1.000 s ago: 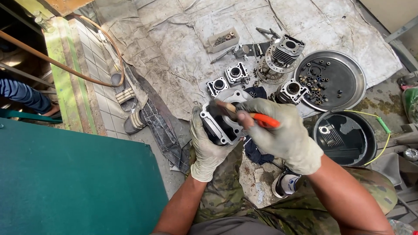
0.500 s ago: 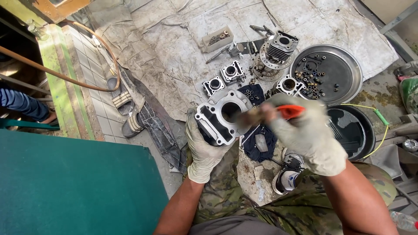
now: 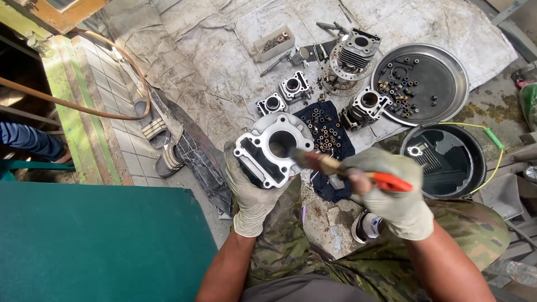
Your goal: The person cleans a metal engine cylinder head using a small brush and then a cloth. They scrub the exterior fins and interior surfaces, then wipe the part down. The person is sitting on the floor surrounded by other disassembled engine components.
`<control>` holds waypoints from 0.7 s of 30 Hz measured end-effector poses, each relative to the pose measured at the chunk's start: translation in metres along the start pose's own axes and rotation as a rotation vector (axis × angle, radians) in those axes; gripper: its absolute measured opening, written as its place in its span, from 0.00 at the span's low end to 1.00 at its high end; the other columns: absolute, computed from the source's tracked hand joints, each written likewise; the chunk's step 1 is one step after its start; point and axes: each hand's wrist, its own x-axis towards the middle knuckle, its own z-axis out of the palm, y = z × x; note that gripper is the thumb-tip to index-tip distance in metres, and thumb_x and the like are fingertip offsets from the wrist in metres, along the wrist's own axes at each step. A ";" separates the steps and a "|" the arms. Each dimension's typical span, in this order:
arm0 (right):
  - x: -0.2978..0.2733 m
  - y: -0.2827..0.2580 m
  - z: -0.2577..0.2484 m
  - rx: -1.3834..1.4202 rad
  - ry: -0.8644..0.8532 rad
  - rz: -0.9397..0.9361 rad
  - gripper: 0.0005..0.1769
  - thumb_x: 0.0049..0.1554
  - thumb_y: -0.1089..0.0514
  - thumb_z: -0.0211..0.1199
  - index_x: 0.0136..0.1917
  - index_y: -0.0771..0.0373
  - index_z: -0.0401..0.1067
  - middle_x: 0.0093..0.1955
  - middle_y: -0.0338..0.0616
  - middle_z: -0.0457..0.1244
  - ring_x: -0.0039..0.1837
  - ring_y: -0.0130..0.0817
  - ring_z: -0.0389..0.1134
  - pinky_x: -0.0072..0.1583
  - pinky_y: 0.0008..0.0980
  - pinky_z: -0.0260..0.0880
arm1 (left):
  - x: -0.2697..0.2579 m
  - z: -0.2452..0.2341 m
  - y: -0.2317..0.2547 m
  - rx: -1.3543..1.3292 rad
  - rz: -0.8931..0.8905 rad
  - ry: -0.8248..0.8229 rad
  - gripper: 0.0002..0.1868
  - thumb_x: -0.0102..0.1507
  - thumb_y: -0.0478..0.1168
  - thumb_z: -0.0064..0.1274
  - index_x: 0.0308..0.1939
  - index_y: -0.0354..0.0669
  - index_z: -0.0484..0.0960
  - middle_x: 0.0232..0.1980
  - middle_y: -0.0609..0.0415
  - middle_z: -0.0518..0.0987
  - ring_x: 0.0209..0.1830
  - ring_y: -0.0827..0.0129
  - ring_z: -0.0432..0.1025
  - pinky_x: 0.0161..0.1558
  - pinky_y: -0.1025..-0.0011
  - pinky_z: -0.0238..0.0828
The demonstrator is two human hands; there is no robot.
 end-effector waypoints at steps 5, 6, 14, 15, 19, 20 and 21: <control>0.015 0.009 -0.003 -0.141 0.202 -0.129 0.03 0.59 0.73 0.64 0.44 0.72 0.77 0.33 0.53 0.68 0.29 0.33 0.65 0.32 0.29 0.61 | 0.014 -0.007 0.005 0.032 0.037 0.006 0.64 0.36 0.58 0.82 0.65 0.29 0.64 0.59 0.33 0.69 0.62 0.41 0.70 0.68 0.48 0.61; 0.013 0.007 -0.002 -0.019 0.273 0.102 0.03 0.61 0.70 0.64 0.45 0.74 0.76 0.35 0.58 0.68 0.31 0.37 0.68 0.33 0.33 0.68 | 0.013 -0.007 0.001 0.025 0.036 0.000 0.64 0.35 0.58 0.82 0.65 0.29 0.64 0.59 0.33 0.69 0.62 0.41 0.70 0.68 0.48 0.61; 0.036 -0.010 0.004 0.254 0.336 0.531 0.08 0.62 0.60 0.64 0.44 0.68 0.75 0.32 0.54 0.67 0.32 0.36 0.72 0.32 0.32 0.74 | -0.002 -0.006 -0.016 -0.015 0.011 -0.055 0.63 0.34 0.54 0.83 0.64 0.30 0.65 0.58 0.34 0.70 0.62 0.43 0.70 0.69 0.49 0.62; 0.041 -0.016 -0.006 0.236 0.284 0.625 0.09 0.62 0.60 0.62 0.42 0.67 0.75 0.29 0.53 0.65 0.28 0.34 0.69 0.29 0.29 0.71 | -0.003 -0.006 -0.018 -0.019 0.006 -0.056 0.63 0.34 0.53 0.83 0.64 0.30 0.65 0.58 0.34 0.70 0.62 0.44 0.70 0.69 0.50 0.62; 0.050 -0.009 -0.023 0.337 0.289 0.738 0.13 0.64 0.56 0.60 0.40 0.65 0.73 0.25 0.51 0.64 0.21 0.30 0.63 0.24 0.24 0.64 | -0.006 -0.003 -0.027 -0.034 -0.013 -0.064 0.63 0.33 0.52 0.83 0.64 0.30 0.65 0.58 0.35 0.70 0.62 0.45 0.70 0.69 0.50 0.62; 0.052 -0.008 -0.017 0.338 0.294 0.740 0.13 0.64 0.56 0.60 0.40 0.65 0.73 0.25 0.51 0.64 0.21 0.30 0.63 0.24 0.24 0.64 | -0.006 -0.003 -0.026 -0.038 -0.018 -0.068 0.62 0.33 0.51 0.83 0.64 0.30 0.65 0.58 0.35 0.70 0.62 0.45 0.70 0.69 0.50 0.62; 0.054 -0.007 -0.011 0.346 0.277 0.731 0.10 0.63 0.59 0.61 0.42 0.67 0.74 0.29 0.52 0.65 0.25 0.30 0.66 0.27 0.24 0.67 | -0.007 -0.004 -0.025 -0.042 -0.024 -0.074 0.62 0.33 0.51 0.83 0.63 0.30 0.65 0.57 0.35 0.70 0.62 0.45 0.70 0.69 0.50 0.62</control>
